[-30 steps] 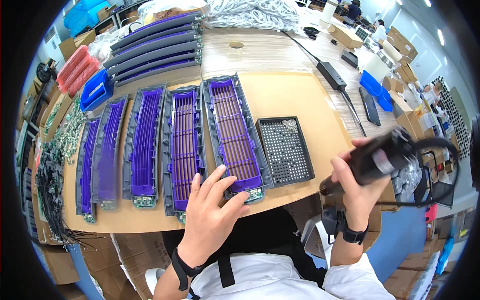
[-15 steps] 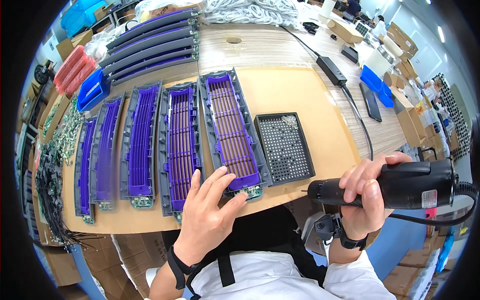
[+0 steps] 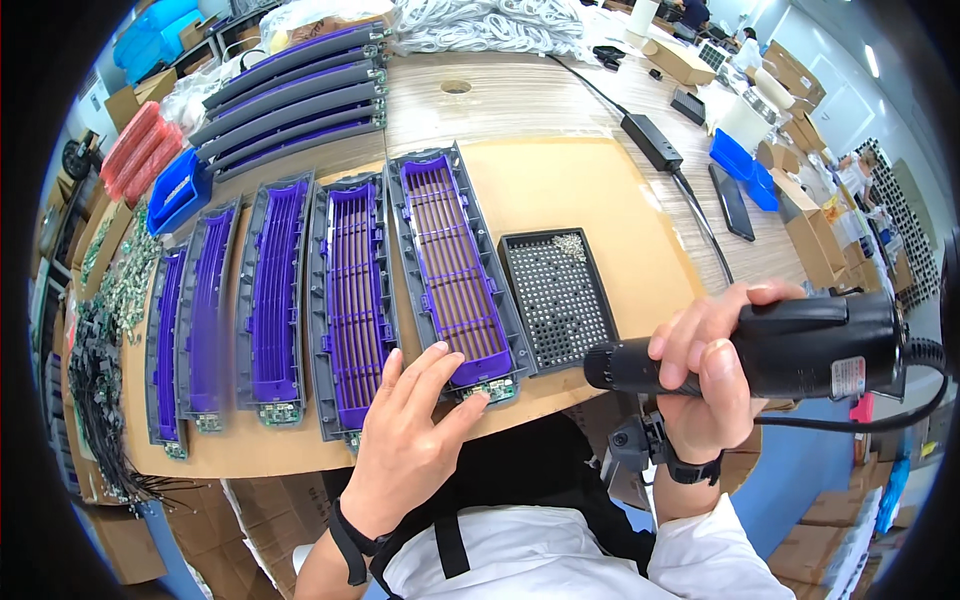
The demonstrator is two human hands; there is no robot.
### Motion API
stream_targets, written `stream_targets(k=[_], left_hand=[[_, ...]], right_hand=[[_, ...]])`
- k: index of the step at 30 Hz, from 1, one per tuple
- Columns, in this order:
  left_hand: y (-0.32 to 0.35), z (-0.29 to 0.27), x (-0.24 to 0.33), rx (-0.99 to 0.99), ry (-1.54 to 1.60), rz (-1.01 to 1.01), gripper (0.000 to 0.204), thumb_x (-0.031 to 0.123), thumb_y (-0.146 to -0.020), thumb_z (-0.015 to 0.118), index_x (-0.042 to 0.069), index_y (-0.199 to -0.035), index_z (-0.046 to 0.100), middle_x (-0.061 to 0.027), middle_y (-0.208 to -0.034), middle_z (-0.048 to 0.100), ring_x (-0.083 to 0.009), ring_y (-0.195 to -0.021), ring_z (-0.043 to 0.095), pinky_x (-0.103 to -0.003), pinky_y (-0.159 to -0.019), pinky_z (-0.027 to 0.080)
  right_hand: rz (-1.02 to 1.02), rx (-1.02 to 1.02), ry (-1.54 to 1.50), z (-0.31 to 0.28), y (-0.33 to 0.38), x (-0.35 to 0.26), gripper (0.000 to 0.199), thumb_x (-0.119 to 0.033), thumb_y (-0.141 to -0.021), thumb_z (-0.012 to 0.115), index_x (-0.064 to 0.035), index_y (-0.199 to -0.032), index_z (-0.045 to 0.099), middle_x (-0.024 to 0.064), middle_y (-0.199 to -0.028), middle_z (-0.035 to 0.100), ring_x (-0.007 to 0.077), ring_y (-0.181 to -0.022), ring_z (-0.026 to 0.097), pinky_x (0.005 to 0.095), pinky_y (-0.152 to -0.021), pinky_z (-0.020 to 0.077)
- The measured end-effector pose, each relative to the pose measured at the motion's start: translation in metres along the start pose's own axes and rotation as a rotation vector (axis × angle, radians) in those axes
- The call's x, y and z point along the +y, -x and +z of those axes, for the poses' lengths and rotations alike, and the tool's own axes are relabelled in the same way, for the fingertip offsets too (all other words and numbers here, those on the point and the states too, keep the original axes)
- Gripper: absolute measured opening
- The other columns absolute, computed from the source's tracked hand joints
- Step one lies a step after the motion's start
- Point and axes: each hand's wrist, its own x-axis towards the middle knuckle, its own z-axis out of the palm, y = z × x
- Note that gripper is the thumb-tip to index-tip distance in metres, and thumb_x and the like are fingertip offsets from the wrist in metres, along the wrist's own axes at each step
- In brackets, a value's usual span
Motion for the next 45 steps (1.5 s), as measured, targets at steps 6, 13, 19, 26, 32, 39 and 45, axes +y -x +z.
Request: stream_targets(k=[6,13,19,26,32,39,45], left_hand=[[0.001,-0.001,0.004,0.028,-0.055,-0.031,0.016,0.01,-0.071,0.07,0.018,-0.086,0.069,-0.0107,-0.114,0.057,-0.0302,-0.116,0.049,-0.052,-0.103,0.028],[0.002,0.002,0.002,0.019,-0.059,-0.011,0.019,0.011,-0.071,0.071,0.018,-0.088,0.068,-0.0109,-0.113,0.057,-0.0304,-0.114,0.05,-0.052,-0.103,0.029],[0.003,0.002,0.001,0.019,-0.056,-0.013,0.02,0.01,-0.071,0.071,0.018,-0.089,0.068,-0.0112,-0.114,0.056,-0.0304,-0.114,0.05,-0.052,-0.103,0.029],[0.003,0.002,0.0,0.023,-0.047,-0.011,0.02,0.011,-0.071,0.071,0.018,-0.089,0.068,-0.011,-0.113,0.056,-0.0305,-0.114,0.05,-0.052,-0.103,0.028],[0.003,0.002,0.0,0.032,-0.036,-0.01,0.02,0.011,-0.07,0.071,0.018,-0.089,0.068,-0.0112,-0.113,0.056,-0.0306,-0.113,0.05,-0.052,-0.103,0.028],[0.003,0.003,0.002,0.042,-0.023,-0.011,0.02,0.01,-0.07,0.07,0.017,-0.089,0.068,-0.0116,-0.113,0.056,-0.0307,-0.113,0.05,-0.053,-0.102,0.028],[0.002,0.001,0.002,0.043,-0.003,0.001,0.022,0.006,-0.069,0.069,0.016,-0.089,0.069,-0.012,-0.114,0.056,-0.0314,-0.113,0.05,-0.054,-0.102,0.029]], right_hand=[[0.054,-0.019,0.014,0.005,-0.007,0.009,0.045,-0.005,-0.076,0.059,-0.0035,-0.114,0.035,0.0049,-0.064,0.046,0.0141,-0.047,0.048,0.0312,-0.053,0.0458],[0.177,-0.088,-0.025,0.006,-0.005,0.015,0.044,0.006,-0.075,0.064,0.002,-0.111,0.04,0.0046,-0.068,0.055,0.0096,-0.056,0.054,0.0226,-0.054,0.0455],[0.181,-0.113,-0.011,0.007,-0.004,0.021,0.041,0.006,-0.075,0.065,0.0035,-0.109,0.043,0.0048,-0.067,0.055,0.0097,-0.056,0.055,0.022,-0.054,0.0451],[0.155,-0.121,0.0,0.009,-0.005,0.028,0.041,0.008,-0.074,0.065,0.0044,-0.109,0.045,0.0042,-0.066,0.055,0.0088,-0.055,0.054,0.0211,-0.052,0.0435],[0.129,-0.137,0.042,0.009,-0.003,0.032,0.039,0.007,-0.072,0.068,0.0047,-0.105,0.048,0.0033,-0.067,0.056,0.0075,-0.057,0.053,0.0205,-0.055,0.0433],[0.19,-0.415,-0.107,0.005,-0.014,0.04,0.035,0.005,-0.069,0.072,0.0039,-0.098,0.053,0.0024,-0.07,0.058,0.0074,-0.061,0.054,0.0228,-0.063,0.045],[0.175,-0.266,0.025,0.015,-0.01,0.035,0.037,0.006,-0.07,0.068,0.0027,-0.102,0.049,0.0047,-0.07,0.056,0.0098,-0.058,0.054,0.0241,-0.057,0.0463]])
